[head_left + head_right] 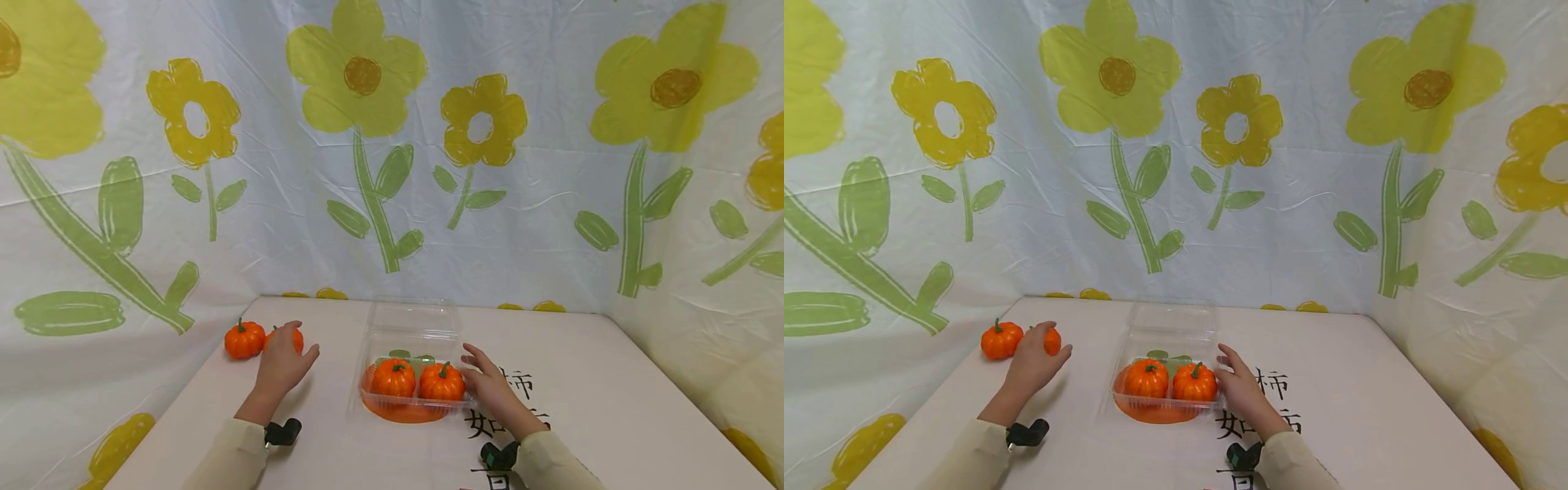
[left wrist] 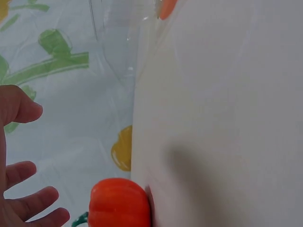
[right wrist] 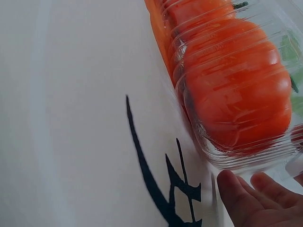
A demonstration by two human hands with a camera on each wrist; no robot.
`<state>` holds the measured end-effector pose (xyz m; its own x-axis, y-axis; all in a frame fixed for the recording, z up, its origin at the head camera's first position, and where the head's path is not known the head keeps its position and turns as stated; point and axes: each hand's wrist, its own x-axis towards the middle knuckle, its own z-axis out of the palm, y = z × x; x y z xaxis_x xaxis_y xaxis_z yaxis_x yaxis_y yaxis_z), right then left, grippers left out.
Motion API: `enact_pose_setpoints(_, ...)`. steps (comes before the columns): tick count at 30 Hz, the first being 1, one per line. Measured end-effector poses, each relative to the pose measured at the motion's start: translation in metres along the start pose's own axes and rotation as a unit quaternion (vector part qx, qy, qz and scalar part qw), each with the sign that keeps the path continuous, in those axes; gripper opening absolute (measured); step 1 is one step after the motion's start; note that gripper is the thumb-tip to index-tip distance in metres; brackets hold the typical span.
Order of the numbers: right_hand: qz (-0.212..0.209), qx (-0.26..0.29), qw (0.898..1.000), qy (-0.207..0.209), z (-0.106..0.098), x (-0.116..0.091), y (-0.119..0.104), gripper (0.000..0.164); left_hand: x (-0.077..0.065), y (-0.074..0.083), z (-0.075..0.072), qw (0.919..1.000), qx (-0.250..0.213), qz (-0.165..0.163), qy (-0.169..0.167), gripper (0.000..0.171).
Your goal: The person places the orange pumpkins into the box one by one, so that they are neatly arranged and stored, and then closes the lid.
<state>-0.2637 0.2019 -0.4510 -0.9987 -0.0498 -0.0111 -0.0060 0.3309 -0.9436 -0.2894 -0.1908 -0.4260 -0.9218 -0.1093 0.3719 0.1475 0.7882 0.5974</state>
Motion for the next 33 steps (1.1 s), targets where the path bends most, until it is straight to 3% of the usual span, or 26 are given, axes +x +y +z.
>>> enact_pose_setpoints(18,0.001,0.01,1.0,-0.005,-0.001,-0.001,-0.001,0.057,0.004,-0.023,-0.009,0.9983,0.028,-0.048,0.017,0.061)
enact_pose_setpoints(33,-0.004,0.002,1.0,-0.005,0.0,-0.003,-0.003,0.057,0.006,-0.032,-0.01,0.9953,0.016,-0.096,0.002,0.067)
